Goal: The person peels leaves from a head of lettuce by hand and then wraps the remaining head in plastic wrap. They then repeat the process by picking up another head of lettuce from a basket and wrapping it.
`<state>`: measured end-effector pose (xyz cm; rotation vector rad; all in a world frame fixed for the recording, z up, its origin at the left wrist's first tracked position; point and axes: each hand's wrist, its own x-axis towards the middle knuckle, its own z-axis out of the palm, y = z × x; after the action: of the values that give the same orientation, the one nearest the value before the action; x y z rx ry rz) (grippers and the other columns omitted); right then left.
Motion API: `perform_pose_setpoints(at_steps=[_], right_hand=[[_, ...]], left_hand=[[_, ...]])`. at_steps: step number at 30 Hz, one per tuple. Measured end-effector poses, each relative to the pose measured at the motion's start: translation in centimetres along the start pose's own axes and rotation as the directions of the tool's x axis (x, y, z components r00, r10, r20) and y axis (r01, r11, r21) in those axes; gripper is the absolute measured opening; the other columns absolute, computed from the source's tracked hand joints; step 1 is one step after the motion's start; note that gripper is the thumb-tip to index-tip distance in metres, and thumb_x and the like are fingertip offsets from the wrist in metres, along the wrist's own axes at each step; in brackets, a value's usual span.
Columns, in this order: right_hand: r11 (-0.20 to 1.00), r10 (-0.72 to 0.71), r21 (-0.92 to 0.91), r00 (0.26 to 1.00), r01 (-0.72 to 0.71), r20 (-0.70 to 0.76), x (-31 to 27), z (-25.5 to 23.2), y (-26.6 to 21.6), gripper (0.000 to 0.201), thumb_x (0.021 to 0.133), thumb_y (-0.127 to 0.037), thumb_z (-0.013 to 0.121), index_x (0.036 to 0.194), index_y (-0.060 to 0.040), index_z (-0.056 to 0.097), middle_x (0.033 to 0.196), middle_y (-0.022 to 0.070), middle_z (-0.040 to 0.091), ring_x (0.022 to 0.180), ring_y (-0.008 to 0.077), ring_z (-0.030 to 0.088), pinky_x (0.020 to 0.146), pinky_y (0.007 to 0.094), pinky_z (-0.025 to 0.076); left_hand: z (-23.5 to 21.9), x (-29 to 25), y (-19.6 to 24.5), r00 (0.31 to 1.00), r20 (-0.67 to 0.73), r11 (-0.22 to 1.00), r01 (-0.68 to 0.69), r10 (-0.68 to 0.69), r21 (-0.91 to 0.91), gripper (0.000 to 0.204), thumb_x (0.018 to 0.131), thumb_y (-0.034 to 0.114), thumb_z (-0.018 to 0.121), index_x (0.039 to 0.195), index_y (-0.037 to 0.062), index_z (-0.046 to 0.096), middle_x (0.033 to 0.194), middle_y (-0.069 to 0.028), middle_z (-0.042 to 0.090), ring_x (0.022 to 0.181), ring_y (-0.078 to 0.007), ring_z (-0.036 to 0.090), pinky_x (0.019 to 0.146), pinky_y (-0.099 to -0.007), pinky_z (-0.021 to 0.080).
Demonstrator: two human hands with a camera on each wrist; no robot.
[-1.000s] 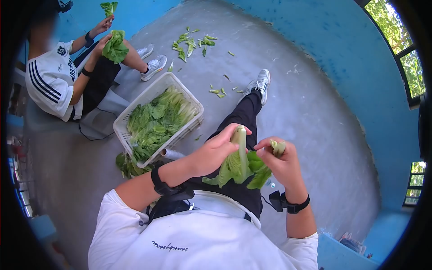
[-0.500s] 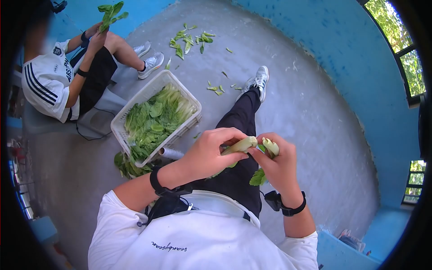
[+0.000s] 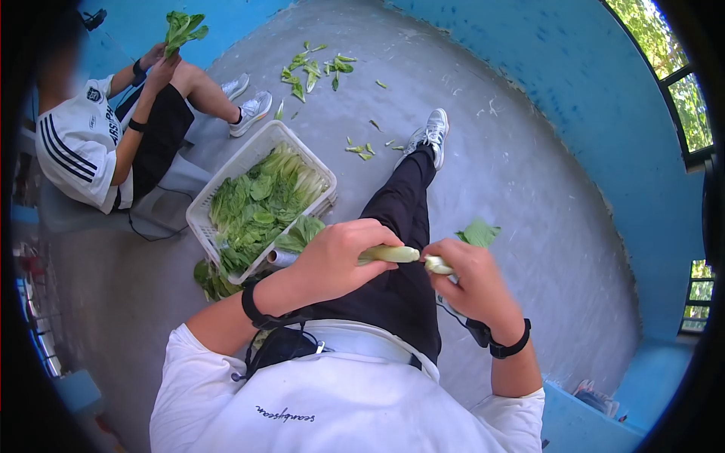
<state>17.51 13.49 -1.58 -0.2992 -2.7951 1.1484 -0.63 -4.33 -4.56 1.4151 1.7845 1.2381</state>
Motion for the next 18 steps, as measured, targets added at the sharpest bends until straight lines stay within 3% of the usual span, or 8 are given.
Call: perform_pose_setpoints(at_steps=[4, 6, 11, 14, 18], right_hand=[[0.992, 0.123, 0.051, 0.979, -0.117, -0.16, -1.2, -1.4, 1.2, 0.018, 0.086, -0.001, 0.069, 0.103, -0.0034, 0.067, 0.089, 0.014, 0.069, 0.076, 0.0323, 0.068, 0.067, 0.0374, 0.051], [0.977, 0.198, 0.114, 0.963, -0.179, -0.185, -1.3, -1.8, 1.1, 0.012, 0.087, -0.001, 0.07, 0.099, -0.0031, 0.069, 0.086, 0.0117, 0.068, 0.075, 0.0269, 0.065, 0.069, 0.0337, 0.049], [0.964, 0.223, 0.194, 0.95, -0.182, -0.216, -0.9, -1.4, -0.1, 0.009, 0.088, 0.002, 0.069, 0.096, -0.0023, 0.07, 0.083, 0.0095, 0.066, 0.078, 0.0244, 0.062, 0.073, 0.0327, 0.047], [0.973, 0.155, 0.204, 0.961, -0.109, -0.229, -0.6, -1.3, 0.0, 0.009, 0.09, 0.003, 0.067, 0.097, -0.0018, 0.07, 0.083, 0.0092, 0.066, 0.079, 0.0245, 0.062, 0.072, 0.0328, 0.047], [0.937, 0.181, 0.332, 0.966, -0.111, -0.186, -0.6, -1.2, 0.3, 0.008, 0.093, 0.001, 0.064, 0.098, -0.002, 0.069, 0.084, 0.0086, 0.067, 0.08, 0.0226, 0.064, 0.072, 0.0319, 0.049]], left_hand=[[-1.4, -0.3, 0.1, 0.999, -0.012, 0.997, 0.047, -0.048, -0.062, 0.028, 0.085, 0.006, 0.078, 0.111, 0.0001, 0.071, 0.096, -0.0088, 0.07, 0.086, -0.0205, 0.068, 0.078, -0.0313, 0.053], [-1.0, -0.5, -1.0, 0.993, -0.001, 0.961, 0.118, -0.122, -0.249, 0.03, 0.09, 0.007, 0.075, 0.118, -0.0008, 0.069, 0.098, -0.0067, 0.07, 0.09, -0.0182, 0.068, 0.082, -0.0304, 0.052], [-0.6, 0.1, -0.9, 0.976, 0.147, 0.738, 0.217, -0.16, -0.639, 0.037, 0.104, 0.017, 0.059, 0.137, -0.0002, 0.058, 0.106, -0.0042, 0.067, 0.102, -0.0137, 0.064, 0.095, -0.0301, 0.049], [-0.6, 0.6, -0.7, 0.956, 0.231, 0.606, 0.295, -0.184, -0.739, 0.044, 0.108, 0.022, 0.051, 0.147, 0.0022, 0.049, 0.105, -0.0039, 0.064, 0.103, -0.0126, 0.061, 0.096, -0.0295, 0.048], [-0.3, 0.8, -1.3, 0.939, 0.299, 0.505, 0.345, -0.173, -0.791, 0.048, 0.108, 0.02, 0.049, 0.152, 0.0037, 0.04, 0.101, -0.003, 0.058, 0.094, -0.0122, 0.058, 0.089, -0.0278, 0.048]])
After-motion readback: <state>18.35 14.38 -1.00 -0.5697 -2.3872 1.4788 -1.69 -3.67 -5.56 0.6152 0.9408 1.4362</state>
